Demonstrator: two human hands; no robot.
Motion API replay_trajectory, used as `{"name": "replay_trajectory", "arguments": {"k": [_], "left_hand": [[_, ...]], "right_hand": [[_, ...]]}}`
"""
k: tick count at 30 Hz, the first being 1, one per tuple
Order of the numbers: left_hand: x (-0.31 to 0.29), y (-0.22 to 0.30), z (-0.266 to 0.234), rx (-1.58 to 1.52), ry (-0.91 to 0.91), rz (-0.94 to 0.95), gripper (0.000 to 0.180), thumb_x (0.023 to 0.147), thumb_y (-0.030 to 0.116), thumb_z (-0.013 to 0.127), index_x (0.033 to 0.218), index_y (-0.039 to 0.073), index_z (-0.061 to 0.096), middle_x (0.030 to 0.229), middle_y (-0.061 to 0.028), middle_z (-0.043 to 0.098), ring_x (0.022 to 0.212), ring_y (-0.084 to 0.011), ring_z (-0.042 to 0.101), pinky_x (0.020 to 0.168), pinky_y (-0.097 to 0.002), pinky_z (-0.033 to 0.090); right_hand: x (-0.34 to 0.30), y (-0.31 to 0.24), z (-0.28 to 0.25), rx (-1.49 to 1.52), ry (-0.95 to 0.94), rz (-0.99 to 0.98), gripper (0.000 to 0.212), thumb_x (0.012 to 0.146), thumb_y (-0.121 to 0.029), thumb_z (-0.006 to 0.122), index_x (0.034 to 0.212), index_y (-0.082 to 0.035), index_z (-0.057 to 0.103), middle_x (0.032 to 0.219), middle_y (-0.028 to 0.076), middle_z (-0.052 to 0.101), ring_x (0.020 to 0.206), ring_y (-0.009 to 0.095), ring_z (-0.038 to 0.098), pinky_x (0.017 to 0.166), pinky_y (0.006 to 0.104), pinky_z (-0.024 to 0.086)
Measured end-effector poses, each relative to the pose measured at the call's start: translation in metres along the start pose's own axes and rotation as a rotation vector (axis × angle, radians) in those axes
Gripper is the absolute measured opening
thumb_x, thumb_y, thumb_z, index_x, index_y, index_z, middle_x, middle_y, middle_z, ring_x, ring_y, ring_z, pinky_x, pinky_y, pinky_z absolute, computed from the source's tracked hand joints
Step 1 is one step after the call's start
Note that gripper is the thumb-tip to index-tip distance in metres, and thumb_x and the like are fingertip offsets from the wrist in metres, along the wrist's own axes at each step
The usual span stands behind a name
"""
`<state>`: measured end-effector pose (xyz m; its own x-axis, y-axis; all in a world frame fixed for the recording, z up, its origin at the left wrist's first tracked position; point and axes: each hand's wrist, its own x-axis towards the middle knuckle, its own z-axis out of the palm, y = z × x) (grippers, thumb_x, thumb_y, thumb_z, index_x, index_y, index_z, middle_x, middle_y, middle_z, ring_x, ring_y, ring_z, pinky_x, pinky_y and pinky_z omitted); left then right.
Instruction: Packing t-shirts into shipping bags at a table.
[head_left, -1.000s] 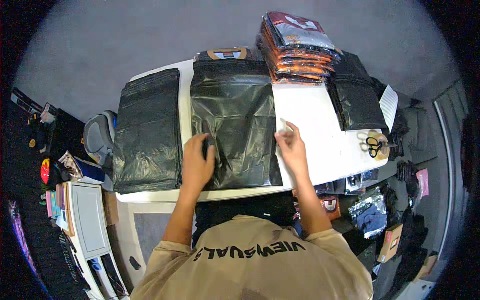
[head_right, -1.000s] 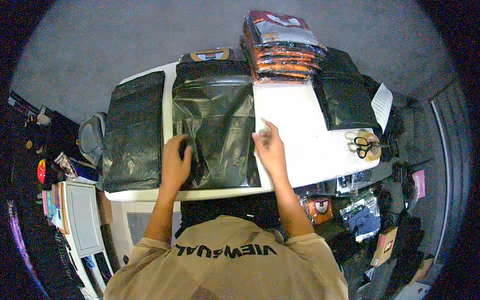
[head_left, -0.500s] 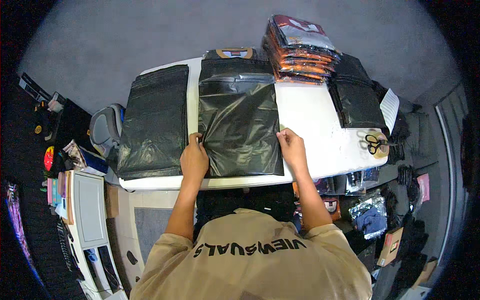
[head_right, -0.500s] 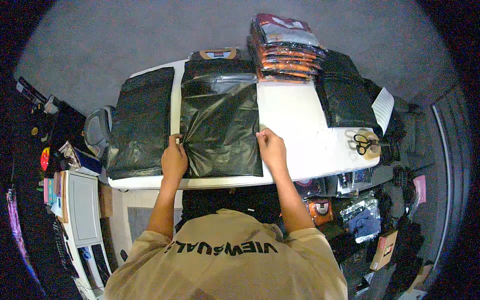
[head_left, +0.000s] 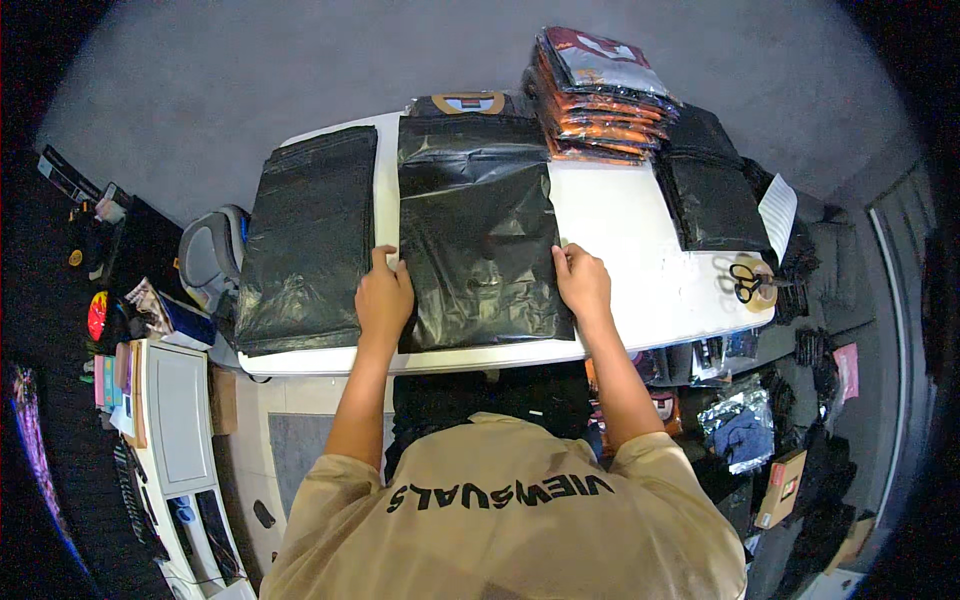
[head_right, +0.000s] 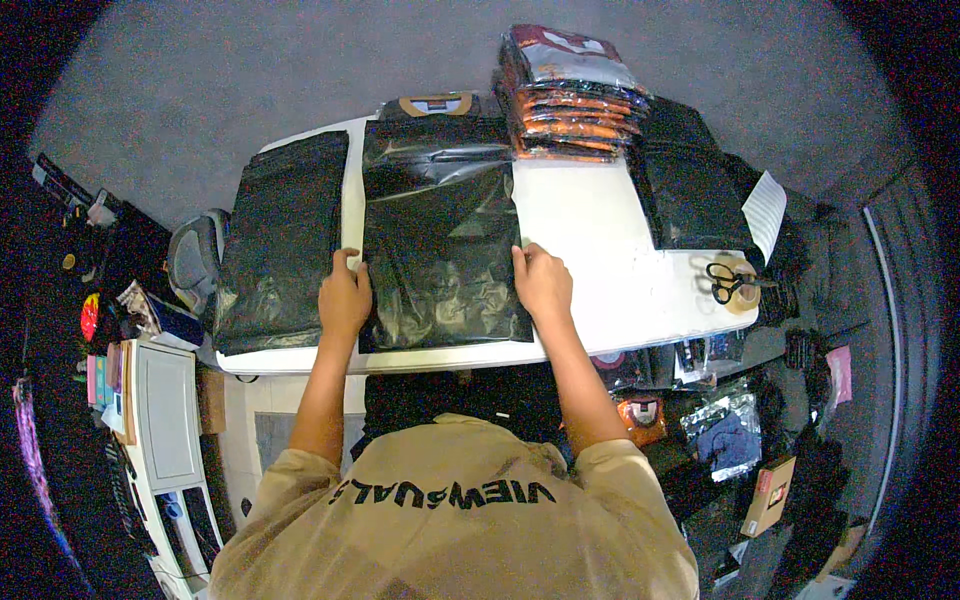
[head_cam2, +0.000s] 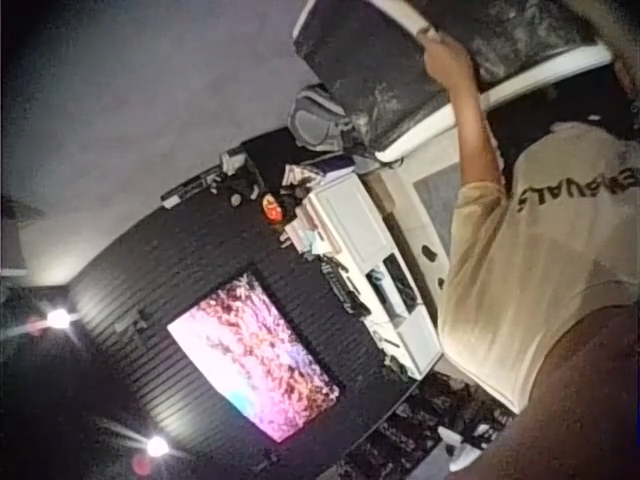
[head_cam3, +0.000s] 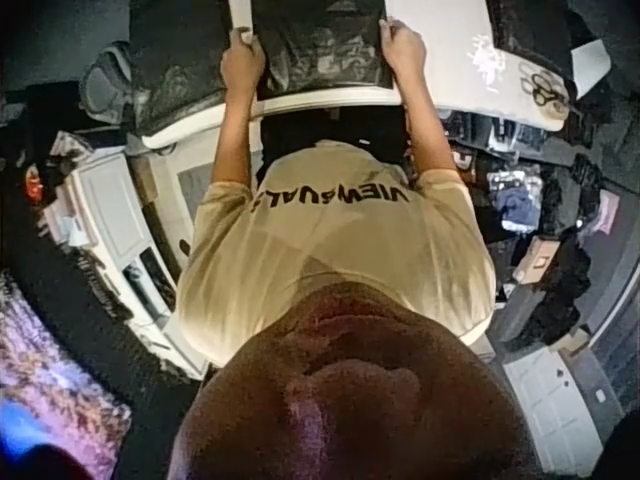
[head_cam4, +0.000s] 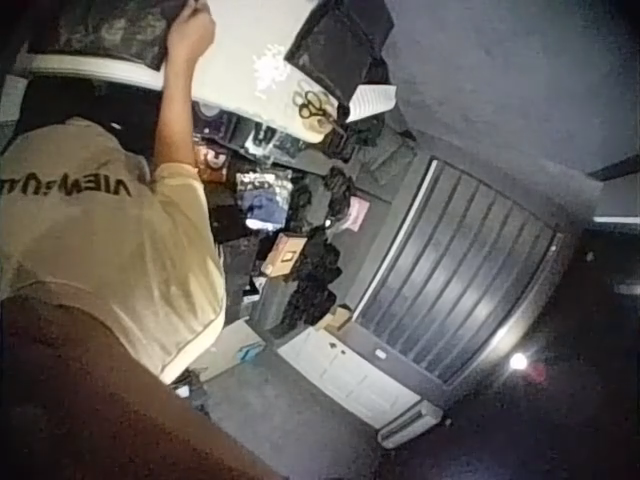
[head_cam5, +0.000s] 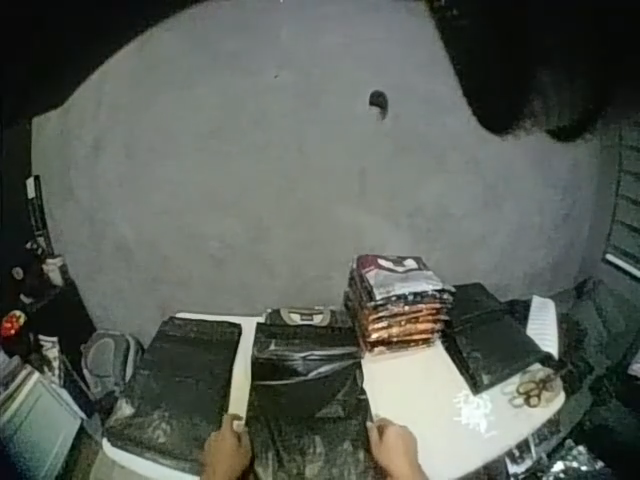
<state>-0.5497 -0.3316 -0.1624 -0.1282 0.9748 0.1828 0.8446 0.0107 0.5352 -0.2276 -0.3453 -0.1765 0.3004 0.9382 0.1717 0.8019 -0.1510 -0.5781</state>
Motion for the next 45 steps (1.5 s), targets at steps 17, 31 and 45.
{"name": "replay_trajectory", "arguments": {"k": [17, 31, 45], "left_hand": [[0.005, 0.037, 0.000, -0.009, 0.004, 0.397, 0.023, 0.101, 0.017, 0.068, 0.119, 0.002, 0.067, 0.129, -0.0209, 0.069, 0.129, -0.0419, 0.060, 0.104, -0.0501, 0.051], [-0.025, 0.081, 0.054, 0.068, -0.239, 0.673, 0.088, 0.102, 0.056, 0.060, 0.166, 0.001, 0.037, 0.174, -0.0193, 0.034, 0.163, -0.0439, 0.026, 0.131, -0.0680, 0.012], [-0.023, 0.069, 0.043, 0.141, -0.187, 0.612, 0.081, 0.101, 0.064, 0.059, 0.166, 0.019, 0.046, 0.174, -0.0161, 0.036, 0.161, -0.0462, 0.027, 0.127, -0.0755, 0.008]], "right_hand": [[0.005, -0.018, -0.013, -0.005, 0.092, -0.151, 0.027, 0.100, -0.021, 0.073, 0.118, -0.001, 0.068, 0.126, 0.027, 0.070, 0.116, 0.045, 0.069, 0.093, 0.0522, 0.057], [-0.014, -0.026, 0.027, -0.198, -0.242, -0.429, 0.070, 0.111, -0.043, 0.047, 0.170, -0.008, 0.032, 0.178, 0.017, 0.027, 0.166, 0.036, 0.020, 0.132, 0.0607, 0.018], [-0.015, -0.029, 0.019, -0.150, -0.266, -0.415, 0.072, 0.110, -0.048, 0.051, 0.170, -0.012, 0.035, 0.178, 0.019, 0.027, 0.166, 0.038, 0.020, 0.132, 0.0613, 0.016]]}}
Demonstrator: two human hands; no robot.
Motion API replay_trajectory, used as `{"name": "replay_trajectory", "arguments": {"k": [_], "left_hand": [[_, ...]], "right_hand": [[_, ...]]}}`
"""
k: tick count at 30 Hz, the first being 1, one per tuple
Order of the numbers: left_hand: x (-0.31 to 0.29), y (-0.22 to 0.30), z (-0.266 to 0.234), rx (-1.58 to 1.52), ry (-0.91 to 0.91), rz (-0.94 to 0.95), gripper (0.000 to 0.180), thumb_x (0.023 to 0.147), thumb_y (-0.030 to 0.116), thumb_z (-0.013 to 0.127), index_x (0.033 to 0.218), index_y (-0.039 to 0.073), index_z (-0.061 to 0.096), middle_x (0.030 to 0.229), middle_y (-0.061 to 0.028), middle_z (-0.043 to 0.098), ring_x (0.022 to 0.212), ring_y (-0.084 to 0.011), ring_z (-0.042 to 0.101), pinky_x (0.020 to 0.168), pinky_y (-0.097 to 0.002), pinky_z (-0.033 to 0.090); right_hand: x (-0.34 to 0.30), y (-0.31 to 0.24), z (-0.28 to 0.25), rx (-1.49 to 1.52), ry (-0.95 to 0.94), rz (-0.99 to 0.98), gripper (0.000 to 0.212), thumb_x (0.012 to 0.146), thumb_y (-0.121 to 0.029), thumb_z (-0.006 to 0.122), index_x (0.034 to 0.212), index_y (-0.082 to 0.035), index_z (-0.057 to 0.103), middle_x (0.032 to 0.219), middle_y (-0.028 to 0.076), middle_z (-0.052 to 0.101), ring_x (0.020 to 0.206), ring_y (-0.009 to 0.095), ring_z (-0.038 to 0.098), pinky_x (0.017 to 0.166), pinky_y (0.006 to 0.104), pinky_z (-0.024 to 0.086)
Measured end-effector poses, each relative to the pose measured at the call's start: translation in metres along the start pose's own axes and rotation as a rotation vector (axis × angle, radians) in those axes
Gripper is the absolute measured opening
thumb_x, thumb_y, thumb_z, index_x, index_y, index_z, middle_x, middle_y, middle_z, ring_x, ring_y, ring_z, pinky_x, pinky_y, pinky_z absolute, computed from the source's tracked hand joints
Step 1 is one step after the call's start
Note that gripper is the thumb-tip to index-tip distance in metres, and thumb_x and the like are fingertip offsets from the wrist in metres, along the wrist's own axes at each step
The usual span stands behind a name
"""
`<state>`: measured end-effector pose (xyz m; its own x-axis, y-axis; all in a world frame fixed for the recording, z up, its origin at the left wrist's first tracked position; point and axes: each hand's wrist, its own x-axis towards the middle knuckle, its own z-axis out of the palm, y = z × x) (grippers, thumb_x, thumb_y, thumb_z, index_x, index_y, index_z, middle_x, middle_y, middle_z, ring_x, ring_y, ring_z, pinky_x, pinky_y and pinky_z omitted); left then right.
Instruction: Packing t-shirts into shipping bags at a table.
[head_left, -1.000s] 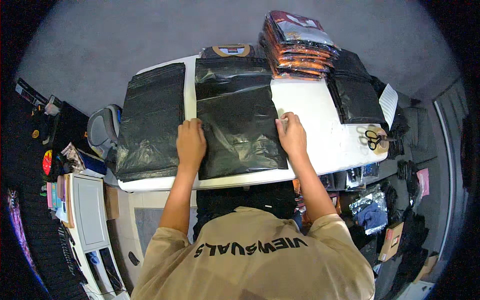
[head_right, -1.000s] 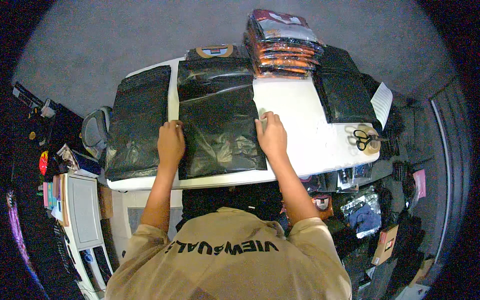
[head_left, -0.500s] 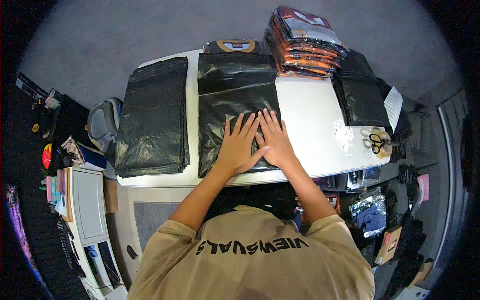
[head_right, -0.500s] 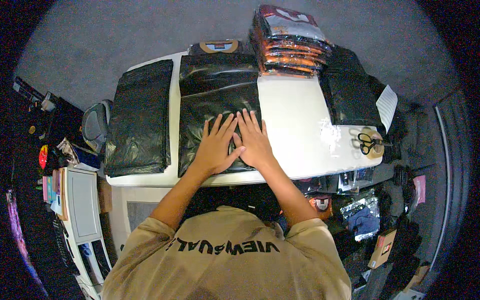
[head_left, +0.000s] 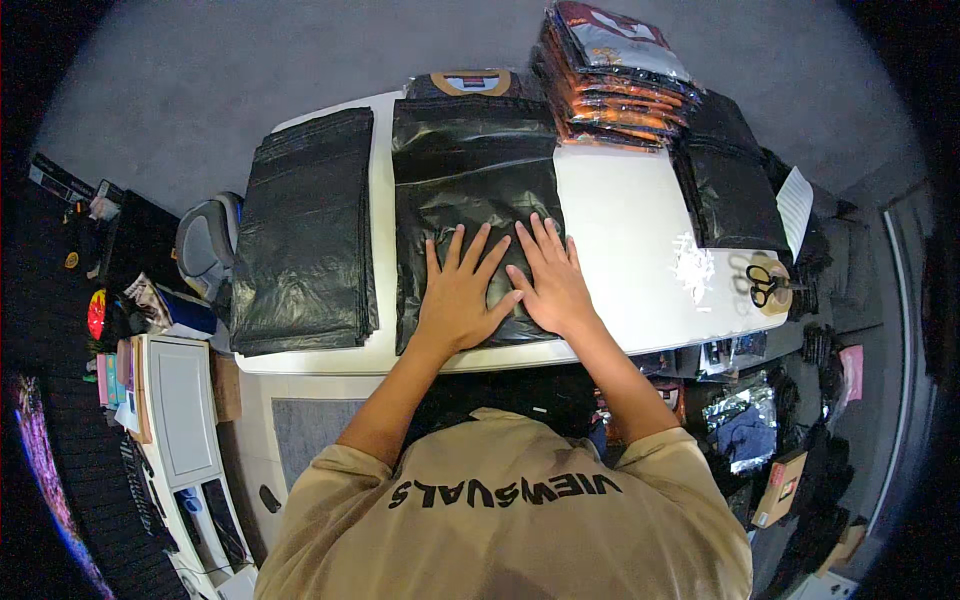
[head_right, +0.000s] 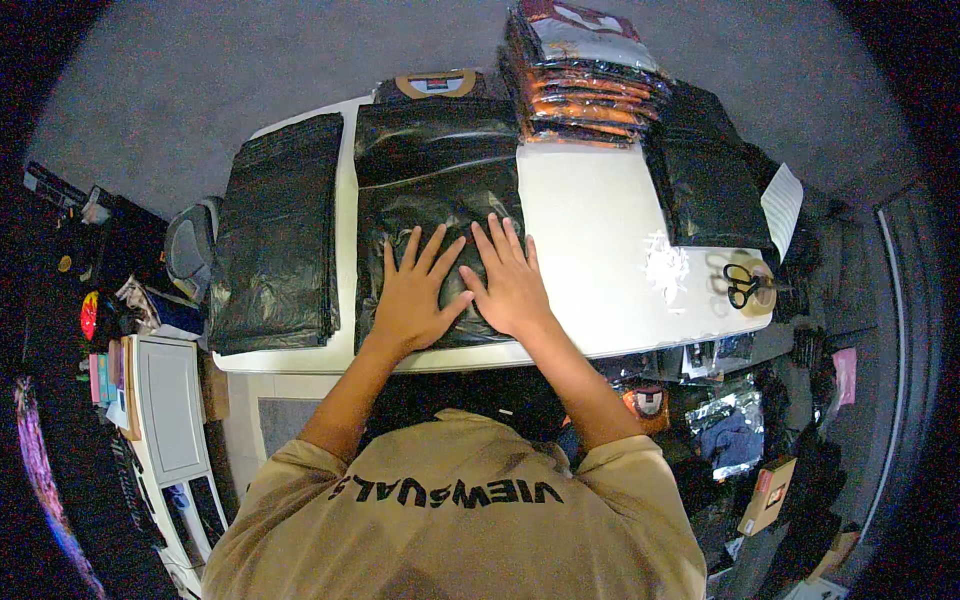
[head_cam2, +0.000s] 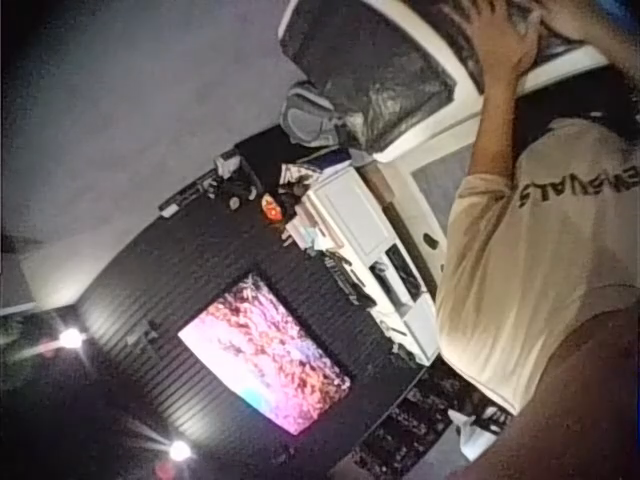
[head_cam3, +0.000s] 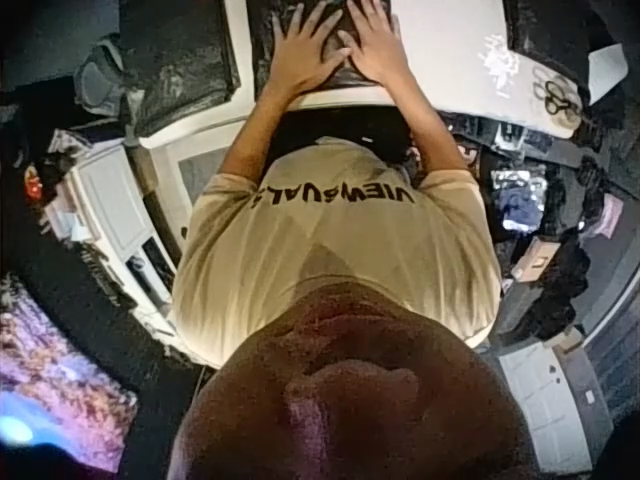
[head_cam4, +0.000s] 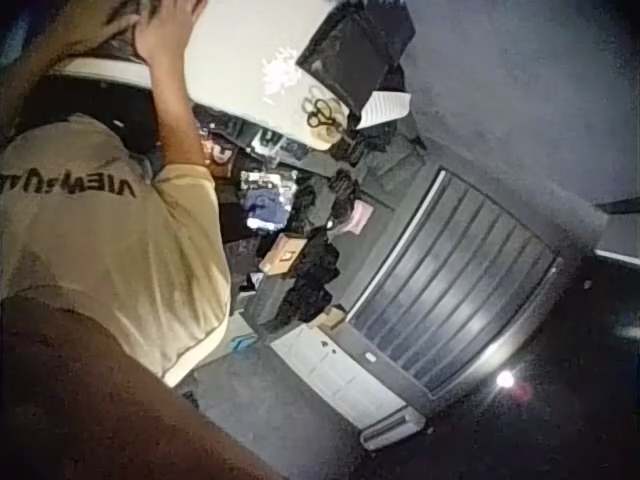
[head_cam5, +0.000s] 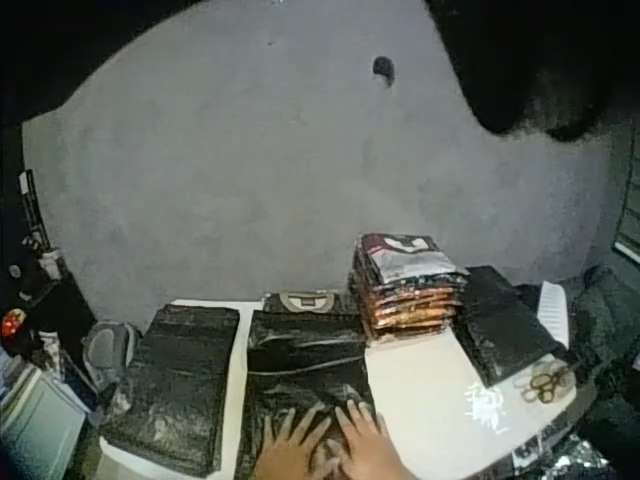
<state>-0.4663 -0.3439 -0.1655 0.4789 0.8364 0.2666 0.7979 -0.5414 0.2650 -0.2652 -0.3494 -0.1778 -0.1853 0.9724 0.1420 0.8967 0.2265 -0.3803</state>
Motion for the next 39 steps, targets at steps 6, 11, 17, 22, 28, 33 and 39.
{"name": "replay_trajectory", "arguments": {"k": [6, 11, 17, 22, 28, 33, 39], "left_hand": [[-0.006, -0.005, -0.004, 0.003, -0.027, -0.033, 0.081, 0.101, 0.060, 0.060, 0.169, 0.023, 0.039, 0.177, -0.0131, 0.031, 0.163, -0.0456, 0.024, 0.128, -0.0751, 0.008], [-0.010, -0.008, -0.005, -0.011, -0.010, -0.047, 0.080, 0.101, 0.063, 0.060, 0.167, 0.022, 0.043, 0.176, -0.0144, 0.034, 0.163, -0.0457, 0.023, 0.127, -0.0768, 0.008], [-0.016, -0.018, -0.005, 0.001, -0.003, -0.061, 0.080, 0.101, 0.063, 0.060, 0.168, 0.023, 0.042, 0.176, -0.0140, 0.033, 0.163, -0.0459, 0.023, 0.126, -0.0769, 0.009], [-0.025, -0.034, -0.008, -0.050, -0.017, -0.100, 0.080, 0.102, 0.062, 0.059, 0.168, 0.023, 0.042, 0.177, -0.0153, 0.031, 0.163, -0.0465, 0.023, 0.127, -0.0754, 0.010], [-0.032, -0.042, -0.012, -0.033, -0.014, -0.102, 0.076, 0.104, 0.057, 0.058, 0.169, 0.022, 0.040, 0.177, -0.0172, 0.030, 0.163, -0.0460, 0.023, 0.132, -0.0646, 0.013], [-0.045, -0.043, -0.016, -0.022, -0.031, -0.164, 0.072, 0.108, 0.051, 0.055, 0.170, 0.017, 0.037, 0.178, -0.0176, 0.028, 0.164, -0.0450, 0.020, 0.133, -0.0614, 0.012], [-0.033, -0.018, -0.022, 0.037, -0.034, -0.117, 0.073, 0.110, 0.046, 0.053, 0.166, 0.003, 0.038, 0.176, -0.0190, 0.032, 0.165, -0.0438, 0.020, 0.133, -0.0616, 0.012]], "right_hand": [[-0.001, 0.001, 0.002, -0.010, 0.017, -0.011, 0.072, 0.110, -0.048, 0.052, 0.170, -0.011, 0.034, 0.178, 0.019, 0.026, 0.166, 0.039, 0.021, 0.132, 0.0625, 0.016], [-0.002, 0.002, 0.003, -0.004, 0.032, -0.021, 0.072, 0.110, -0.048, 0.052, 0.170, -0.011, 0.035, 0.178, 0.020, 0.027, 0.165, 0.039, 0.022, 0.131, 0.0634, 0.017], [-0.002, 0.002, 0.003, -0.001, 0.044, -0.033, 0.072, 0.110, -0.048, 0.051, 0.170, -0.011, 0.035, 0.178, 0.020, 0.027, 0.165, 0.039, 0.023, 0.131, 0.0639, 0.017], [-0.003, -0.001, 0.000, -0.017, 0.004, -0.004, 0.071, 0.111, -0.046, 0.050, 0.171, -0.013, 0.032, 0.180, 0.017, 0.024, 0.167, 0.038, 0.018, 0.134, 0.0578, 0.014], [-0.004, 0.000, 0.001, -0.002, 0.029, -0.005, 0.072, 0.111, -0.051, 0.049, 0.169, -0.010, 0.036, 0.178, 0.020, 0.026, 0.165, 0.039, 0.022, 0.132, 0.0609, 0.018], [-0.020, 0.015, -0.001, 0.005, 0.059, 0.052, 0.073, 0.111, -0.051, 0.048, 0.169, -0.009, 0.035, 0.177, 0.023, 0.025, 0.165, 0.039, 0.023, 0.133, 0.0576, 0.017], [-0.025, 0.013, -0.010, 0.034, 0.107, 0.102, 0.069, 0.110, -0.046, 0.053, 0.165, -0.005, 0.041, 0.174, 0.026, 0.030, 0.163, 0.041, 0.028, 0.132, 0.0583, 0.020]]}}
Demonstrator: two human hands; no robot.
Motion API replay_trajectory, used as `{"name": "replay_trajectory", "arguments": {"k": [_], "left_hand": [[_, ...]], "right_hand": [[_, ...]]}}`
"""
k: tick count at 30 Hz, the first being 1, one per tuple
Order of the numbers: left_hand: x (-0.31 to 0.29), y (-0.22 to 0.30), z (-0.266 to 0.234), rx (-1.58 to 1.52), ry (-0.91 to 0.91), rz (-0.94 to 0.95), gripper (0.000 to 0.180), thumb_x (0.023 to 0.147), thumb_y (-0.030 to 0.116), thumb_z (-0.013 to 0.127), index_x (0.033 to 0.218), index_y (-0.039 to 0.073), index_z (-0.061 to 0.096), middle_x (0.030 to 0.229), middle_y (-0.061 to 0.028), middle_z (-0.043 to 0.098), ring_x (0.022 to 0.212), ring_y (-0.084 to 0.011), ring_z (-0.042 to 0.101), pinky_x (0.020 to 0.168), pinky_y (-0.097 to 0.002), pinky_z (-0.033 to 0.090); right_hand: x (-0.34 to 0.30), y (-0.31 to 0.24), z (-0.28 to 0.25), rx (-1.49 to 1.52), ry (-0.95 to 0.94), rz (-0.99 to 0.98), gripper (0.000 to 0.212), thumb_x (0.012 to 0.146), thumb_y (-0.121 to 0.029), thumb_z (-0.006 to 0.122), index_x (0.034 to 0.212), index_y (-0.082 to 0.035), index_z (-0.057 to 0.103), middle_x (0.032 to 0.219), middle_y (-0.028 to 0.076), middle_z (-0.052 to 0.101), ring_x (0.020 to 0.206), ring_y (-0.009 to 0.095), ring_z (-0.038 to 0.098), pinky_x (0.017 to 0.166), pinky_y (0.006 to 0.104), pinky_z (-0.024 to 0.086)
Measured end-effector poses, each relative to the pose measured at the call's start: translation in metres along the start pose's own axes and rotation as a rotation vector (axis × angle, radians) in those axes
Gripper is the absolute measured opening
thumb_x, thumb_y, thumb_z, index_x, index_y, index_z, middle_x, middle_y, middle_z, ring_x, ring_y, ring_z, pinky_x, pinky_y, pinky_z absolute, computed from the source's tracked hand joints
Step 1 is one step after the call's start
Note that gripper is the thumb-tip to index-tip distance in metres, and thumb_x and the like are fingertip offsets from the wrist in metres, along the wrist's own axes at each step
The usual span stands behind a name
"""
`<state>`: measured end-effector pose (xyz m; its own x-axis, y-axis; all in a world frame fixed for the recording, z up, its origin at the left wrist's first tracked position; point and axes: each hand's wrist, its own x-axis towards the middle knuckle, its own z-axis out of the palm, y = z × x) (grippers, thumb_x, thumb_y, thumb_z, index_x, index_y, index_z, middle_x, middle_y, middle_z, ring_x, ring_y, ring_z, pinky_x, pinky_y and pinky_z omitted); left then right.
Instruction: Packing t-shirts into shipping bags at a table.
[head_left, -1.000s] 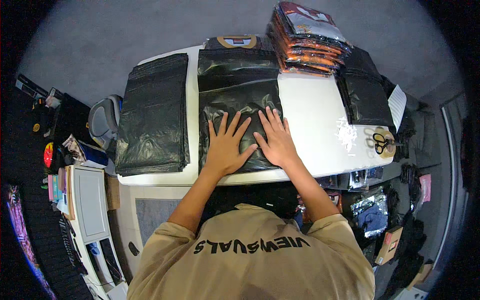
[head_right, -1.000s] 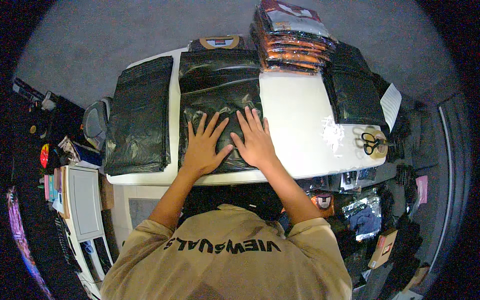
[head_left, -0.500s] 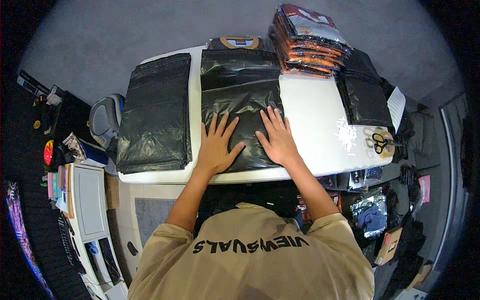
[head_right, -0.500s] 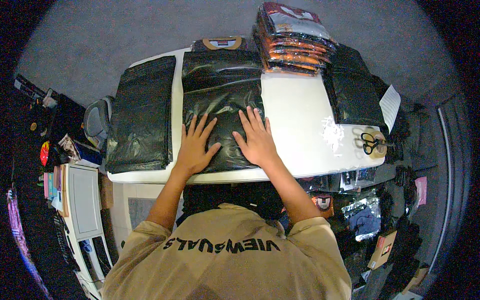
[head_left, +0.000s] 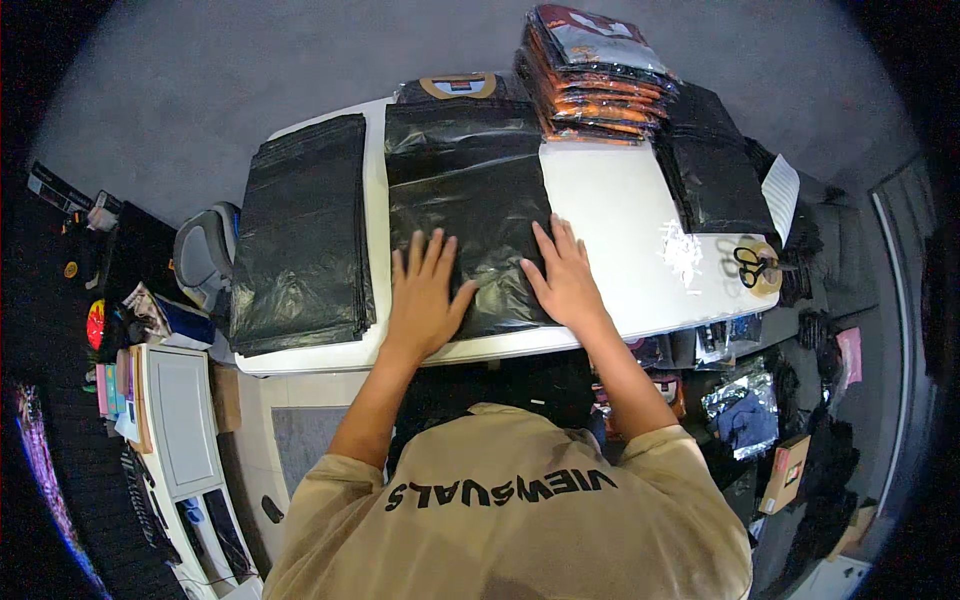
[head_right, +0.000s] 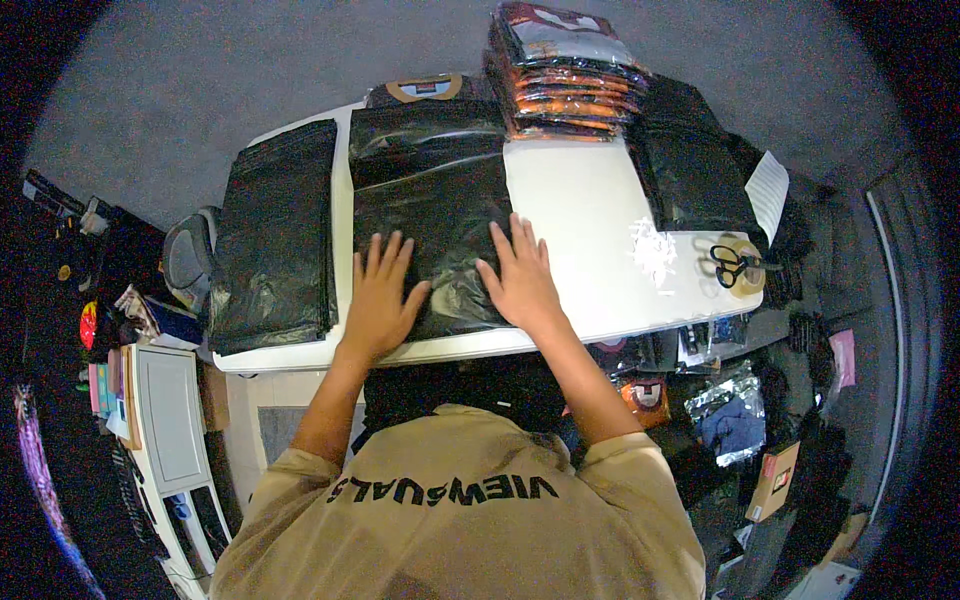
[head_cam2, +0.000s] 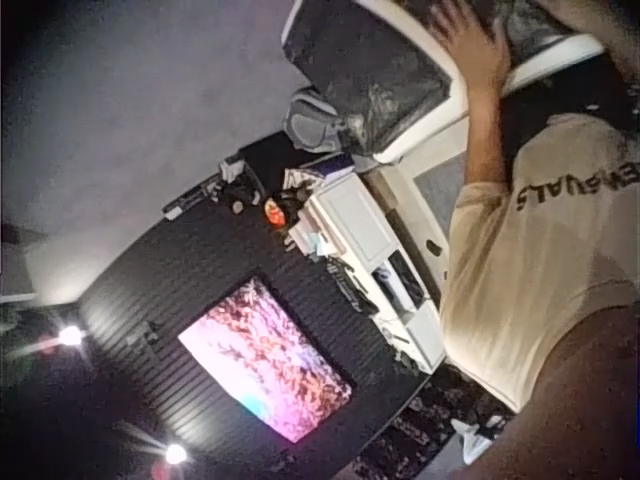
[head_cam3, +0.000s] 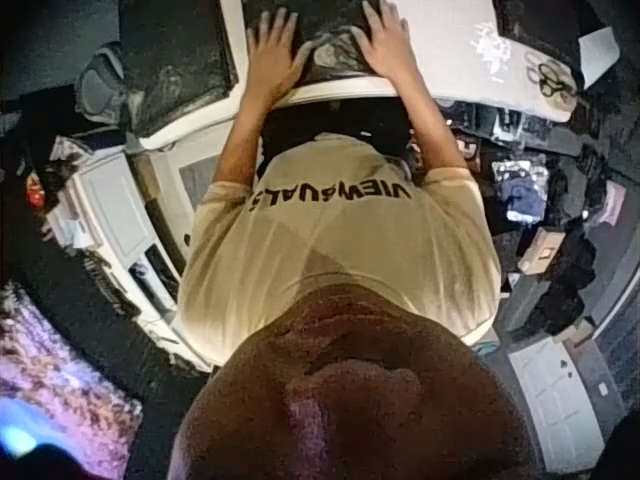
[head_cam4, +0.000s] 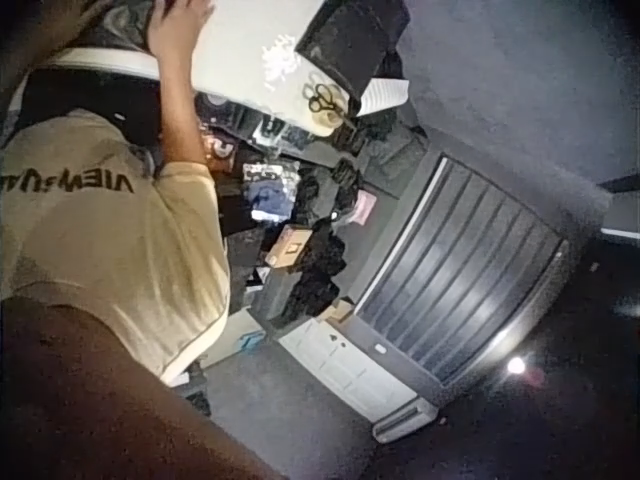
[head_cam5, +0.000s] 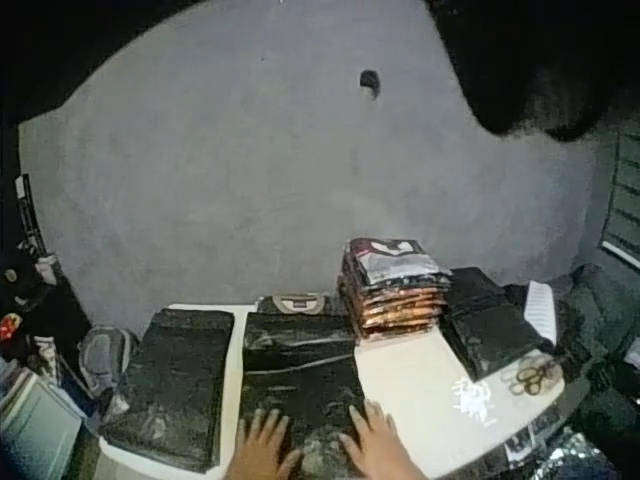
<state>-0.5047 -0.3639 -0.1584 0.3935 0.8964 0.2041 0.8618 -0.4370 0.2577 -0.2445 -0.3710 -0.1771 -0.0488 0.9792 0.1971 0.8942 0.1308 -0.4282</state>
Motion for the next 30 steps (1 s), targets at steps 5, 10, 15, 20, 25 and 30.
{"name": "replay_trajectory", "arguments": {"k": [5, 10, 15, 20, 25, 30], "left_hand": [[0.041, 0.027, 0.016, -0.074, -0.020, 0.192, 0.072, 0.111, 0.046, 0.050, 0.164, -0.001, 0.039, 0.172, -0.0223, 0.038, 0.162, -0.0432, 0.028, 0.133, -0.0607, 0.016], [0.068, -0.006, 0.029, -0.097, 0.023, 0.129, 0.072, 0.110, 0.052, 0.051, 0.159, 0.000, 0.048, 0.163, -0.0219, 0.050, 0.154, -0.0415, 0.042, 0.129, -0.0586, 0.027], [0.069, -0.039, 0.022, 0.018, 0.009, -0.020, 0.068, 0.111, 0.052, 0.050, 0.161, 0.007, 0.049, 0.169, -0.0215, 0.043, 0.158, -0.0431, 0.036, 0.130, -0.0593, 0.025], [0.078, -0.027, 0.019, -0.105, -0.026, 0.110, 0.065, 0.111, 0.049, 0.051, 0.161, 0.009, 0.050, 0.170, -0.0231, 0.041, 0.160, -0.0447, 0.033, 0.132, -0.0560, 0.023], [0.076, -0.060, 0.022, -0.118, -0.006, 0.077, 0.066, 0.109, 0.052, 0.052, 0.159, 0.009, 0.053, 0.168, -0.0255, 0.043, 0.157, -0.0462, 0.036, 0.130, -0.0570, 0.026], [0.083, -0.075, 0.021, -0.053, 0.025, -0.009, 0.066, 0.111, 0.052, 0.050, 0.160, 0.008, 0.052, 0.169, -0.0262, 0.041, 0.159, -0.0465, 0.033, 0.130, -0.0570, 0.025]], "right_hand": [[0.029, -0.029, 0.012, -0.058, -0.065, -0.211, 0.063, 0.109, -0.040, 0.055, 0.158, -0.001, 0.049, 0.168, 0.023, 0.042, 0.160, 0.041, 0.033, 0.130, 0.0606, 0.025], [0.066, -0.020, 0.016, -0.102, -0.178, -0.186, 0.066, 0.111, -0.048, 0.049, 0.159, -0.002, 0.050, 0.165, 0.021, 0.048, 0.157, 0.038, 0.040, 0.130, 0.0581, 0.027], [0.075, -0.014, 0.015, -0.152, -0.194, -0.073, 0.070, 0.112, -0.057, 0.042, 0.160, -0.007, 0.051, 0.168, 0.021, 0.044, 0.159, 0.038, 0.037, 0.130, 0.0574, 0.026], [0.074, -0.022, 0.025, -0.128, -0.115, -0.224, 0.069, 0.110, -0.059, 0.047, 0.158, -0.009, 0.055, 0.168, 0.024, 0.044, 0.158, 0.041, 0.037, 0.131, 0.0544, 0.026], [0.082, -0.012, 0.012, -0.136, -0.185, -0.051, 0.070, 0.110, -0.061, 0.047, 0.161, -0.013, 0.052, 0.171, 0.024, 0.039, 0.160, 0.041, 0.034, 0.130, 0.0547, 0.028], [0.097, 0.022, 0.010, -0.123, 0.027, 0.036, 0.064, 0.107, -0.050, 0.057, 0.154, -0.006, 0.058, 0.161, 0.028, 0.050, 0.151, 0.044, 0.046, 0.125, 0.0543, 0.035]]}}
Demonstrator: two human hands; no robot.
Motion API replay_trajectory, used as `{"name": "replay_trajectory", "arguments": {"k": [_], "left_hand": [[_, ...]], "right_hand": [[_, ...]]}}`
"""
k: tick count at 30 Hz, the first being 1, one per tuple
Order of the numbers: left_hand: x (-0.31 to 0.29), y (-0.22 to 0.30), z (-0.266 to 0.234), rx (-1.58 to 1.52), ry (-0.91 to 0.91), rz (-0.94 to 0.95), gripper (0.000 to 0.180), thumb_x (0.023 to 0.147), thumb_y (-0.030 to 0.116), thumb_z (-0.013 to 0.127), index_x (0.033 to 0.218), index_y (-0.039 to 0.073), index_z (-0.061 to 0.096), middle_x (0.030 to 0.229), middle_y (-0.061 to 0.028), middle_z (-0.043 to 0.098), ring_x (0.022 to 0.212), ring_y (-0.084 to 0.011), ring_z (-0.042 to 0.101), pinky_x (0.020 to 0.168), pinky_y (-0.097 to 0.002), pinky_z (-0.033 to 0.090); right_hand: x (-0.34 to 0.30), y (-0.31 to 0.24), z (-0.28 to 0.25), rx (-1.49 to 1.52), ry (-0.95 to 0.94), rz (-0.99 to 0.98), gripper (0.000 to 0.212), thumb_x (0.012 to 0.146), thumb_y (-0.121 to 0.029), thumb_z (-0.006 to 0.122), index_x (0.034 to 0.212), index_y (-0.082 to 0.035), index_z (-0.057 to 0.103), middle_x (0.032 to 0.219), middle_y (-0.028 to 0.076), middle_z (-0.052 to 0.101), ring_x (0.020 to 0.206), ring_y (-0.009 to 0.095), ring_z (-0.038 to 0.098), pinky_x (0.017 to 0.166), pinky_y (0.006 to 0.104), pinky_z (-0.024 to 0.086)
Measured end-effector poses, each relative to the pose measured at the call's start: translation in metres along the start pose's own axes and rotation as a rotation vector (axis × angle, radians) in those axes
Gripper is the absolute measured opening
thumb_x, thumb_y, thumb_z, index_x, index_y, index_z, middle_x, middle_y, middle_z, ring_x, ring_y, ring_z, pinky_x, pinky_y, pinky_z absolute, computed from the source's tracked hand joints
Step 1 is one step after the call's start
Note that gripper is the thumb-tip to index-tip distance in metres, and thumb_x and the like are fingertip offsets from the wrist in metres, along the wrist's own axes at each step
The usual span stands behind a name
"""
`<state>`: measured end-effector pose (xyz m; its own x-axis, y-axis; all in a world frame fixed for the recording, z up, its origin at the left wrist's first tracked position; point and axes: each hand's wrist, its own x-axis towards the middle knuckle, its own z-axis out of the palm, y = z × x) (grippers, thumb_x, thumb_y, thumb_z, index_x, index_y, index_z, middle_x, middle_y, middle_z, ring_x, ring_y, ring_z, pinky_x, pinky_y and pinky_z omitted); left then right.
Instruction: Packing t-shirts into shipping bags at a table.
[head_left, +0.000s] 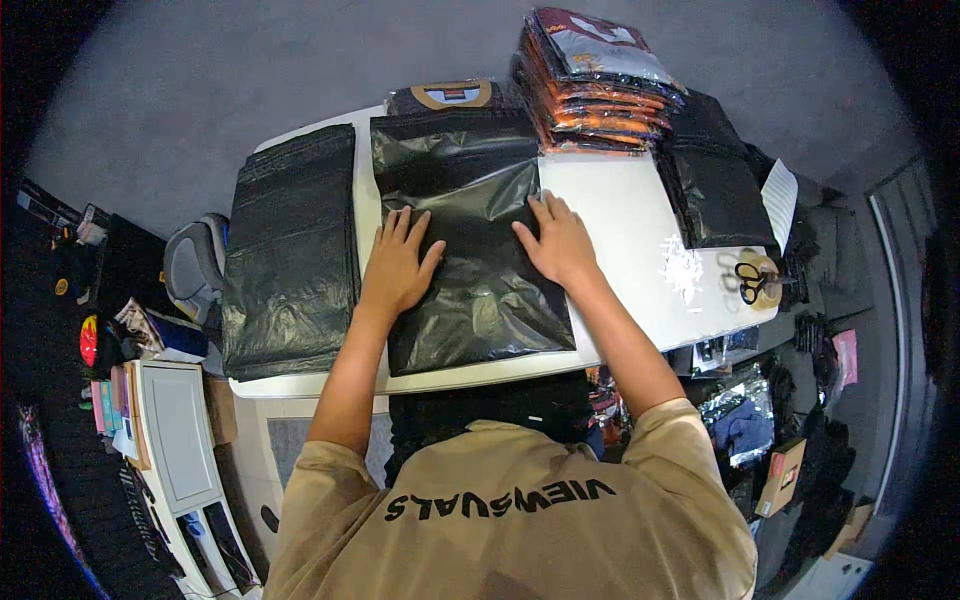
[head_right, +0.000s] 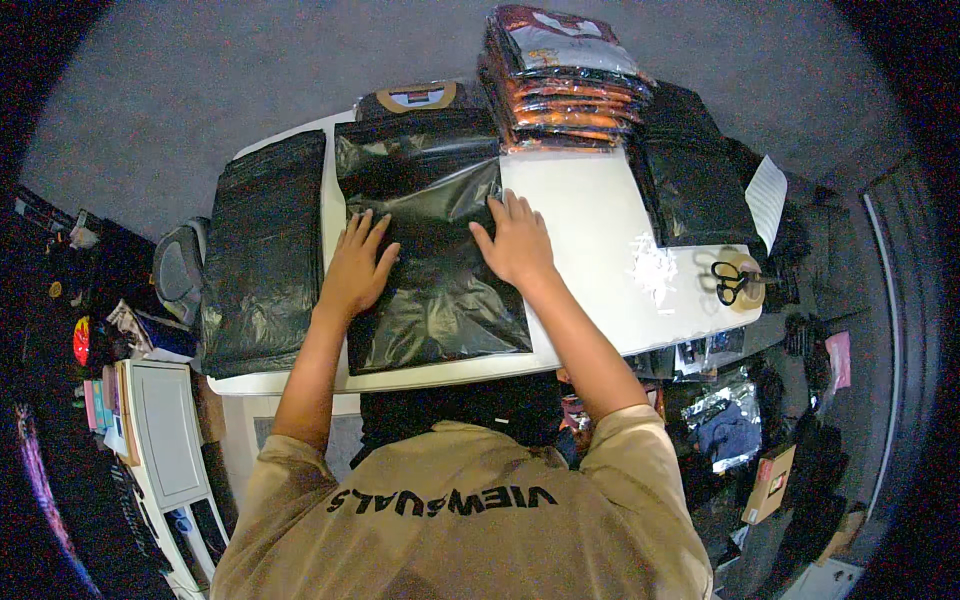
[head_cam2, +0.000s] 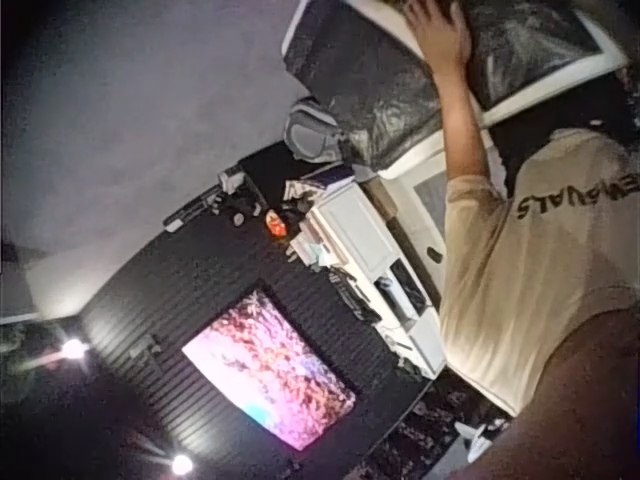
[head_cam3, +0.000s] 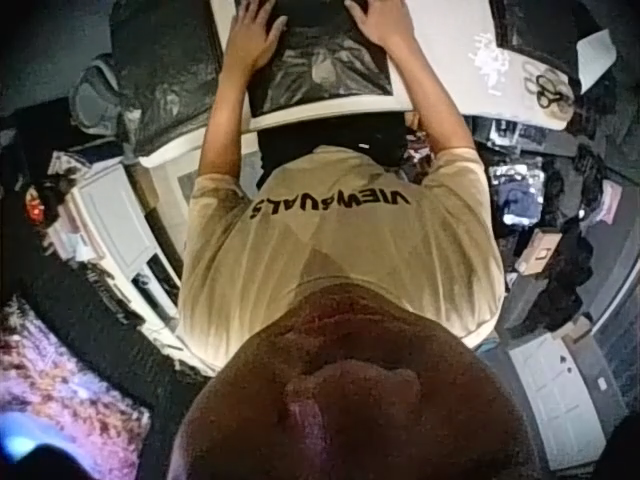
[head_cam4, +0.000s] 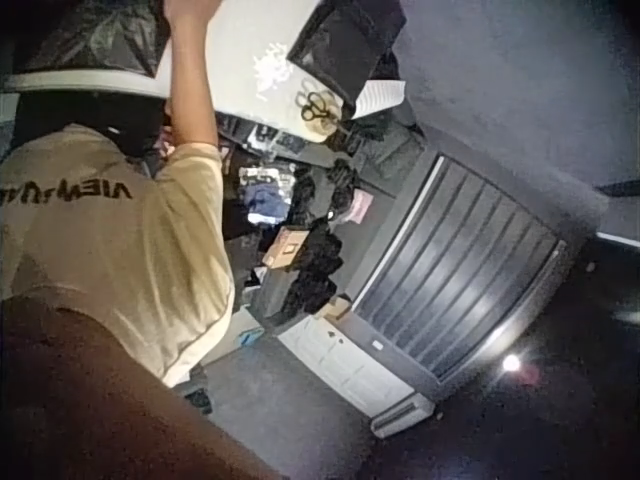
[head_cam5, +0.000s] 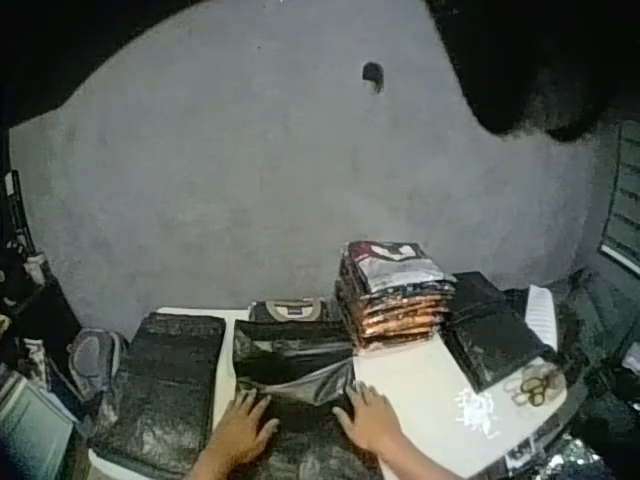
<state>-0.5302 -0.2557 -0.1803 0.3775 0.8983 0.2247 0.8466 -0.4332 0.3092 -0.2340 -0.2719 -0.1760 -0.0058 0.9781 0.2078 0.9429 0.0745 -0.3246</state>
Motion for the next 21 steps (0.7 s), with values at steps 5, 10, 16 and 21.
{"name": "replay_trajectory", "arguments": {"k": [5, 10, 16, 21], "left_hand": [[0.006, 0.016, 0.001, -0.104, -0.042, 0.134, 0.064, 0.111, 0.049, 0.051, 0.160, 0.009, 0.052, 0.168, -0.0264, 0.041, 0.159, -0.0462, 0.032, 0.131, -0.0559, 0.024], [0.000, -0.006, 0.000, -0.032, -0.041, 0.039, 0.063, 0.111, 0.049, 0.051, 0.160, 0.009, 0.051, 0.171, -0.0237, 0.039, 0.161, -0.0433, 0.030, 0.132, -0.0547, 0.024], [0.003, 0.017, -0.006, -0.062, -0.079, 0.070, 0.062, 0.111, 0.045, 0.052, 0.162, 0.009, 0.048, 0.172, -0.0225, 0.038, 0.162, -0.0423, 0.030, 0.133, -0.0539, 0.023], [0.007, 0.014, -0.001, -0.053, -0.081, 0.096, 0.067, 0.110, 0.052, 0.050, 0.160, 0.008, 0.052, 0.169, -0.0246, 0.042, 0.160, -0.0425, 0.033, 0.133, -0.0520, 0.023]], "right_hand": [[0.011, 0.005, -0.004, 0.150, 0.168, -0.203, 0.054, 0.103, -0.032, 0.067, 0.147, -0.001, 0.060, 0.157, 0.029, 0.053, 0.144, 0.046, 0.052, 0.122, 0.0518, 0.041], [-0.005, 0.008, 0.004, -0.075, -0.179, 0.007, 0.072, 0.113, -0.055, 0.040, 0.166, -0.006, 0.041, 0.173, 0.026, 0.033, 0.163, 0.040, 0.029, 0.131, 0.0582, 0.025], [-0.006, -0.001, -0.006, -0.004, -0.097, -0.054, 0.069, 0.113, -0.049, 0.047, 0.163, -0.001, 0.044, 0.173, 0.024, 0.036, 0.162, 0.039, 0.032, 0.130, 0.0574, 0.027], [-0.004, -0.009, -0.002, -0.062, -0.190, 0.017, 0.076, 0.111, -0.056, 0.046, 0.162, 0.001, 0.044, 0.173, 0.024, 0.036, 0.162, 0.039, 0.030, 0.131, 0.0547, 0.026]]}}
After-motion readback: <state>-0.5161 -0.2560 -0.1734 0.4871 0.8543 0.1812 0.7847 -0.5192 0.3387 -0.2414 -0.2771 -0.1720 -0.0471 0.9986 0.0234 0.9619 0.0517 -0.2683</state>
